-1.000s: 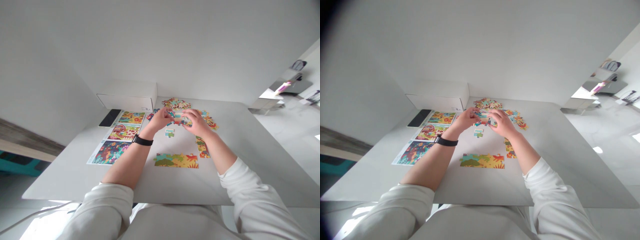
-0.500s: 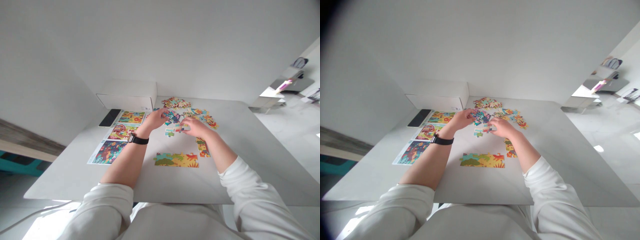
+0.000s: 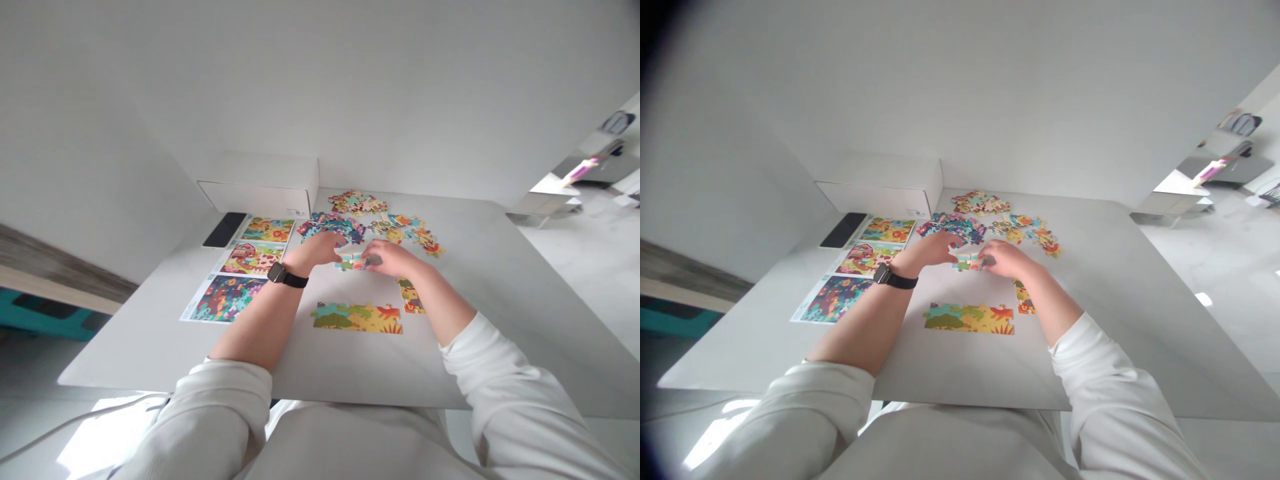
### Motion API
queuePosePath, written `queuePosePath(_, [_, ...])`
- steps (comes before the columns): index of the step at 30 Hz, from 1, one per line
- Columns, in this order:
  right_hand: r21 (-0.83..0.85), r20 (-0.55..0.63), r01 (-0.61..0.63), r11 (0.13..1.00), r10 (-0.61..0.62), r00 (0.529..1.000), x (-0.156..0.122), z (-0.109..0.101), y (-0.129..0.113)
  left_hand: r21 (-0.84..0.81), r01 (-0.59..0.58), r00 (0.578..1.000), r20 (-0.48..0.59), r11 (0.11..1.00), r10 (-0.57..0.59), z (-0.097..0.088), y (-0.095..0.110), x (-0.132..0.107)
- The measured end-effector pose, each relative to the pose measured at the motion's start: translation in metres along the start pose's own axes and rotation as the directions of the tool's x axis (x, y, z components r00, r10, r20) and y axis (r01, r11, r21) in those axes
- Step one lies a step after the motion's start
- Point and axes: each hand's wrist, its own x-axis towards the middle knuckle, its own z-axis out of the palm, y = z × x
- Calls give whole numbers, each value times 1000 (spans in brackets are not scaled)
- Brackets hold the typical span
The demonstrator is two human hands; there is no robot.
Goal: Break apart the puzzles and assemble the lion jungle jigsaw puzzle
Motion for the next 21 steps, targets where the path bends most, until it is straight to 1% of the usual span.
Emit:
queuePosePath(4, [-6,-7,7,1000,-7,1000,0,-2,3,26,-9,1000,-12,1000,9,5,5,-2])
queuePosePath(7, [-33,-3,-19,999,19,1000,-1,-6,5,41,-39,999,-2,998,39,11,12,-3])
queuePosePath(10, [-64,29,-52,997,53,998,-2,-7,7,68,-72,997,24,995,70,19,18,-3])
queuePosePath(13, [-98,59,-68,993,74,995,-2,-5,9,142,-73,997,47,987,67,24,20,-3])
queuePosePath(18, [-128,98,-82,988,95,991,-1,1,11,182,-29,998,66,983,17,21,17,-4])
queuePosePath(21, [-134,98,-92,987,106,990,-1,2,10,197,-10,997,76,980,-5,17,14,-4])
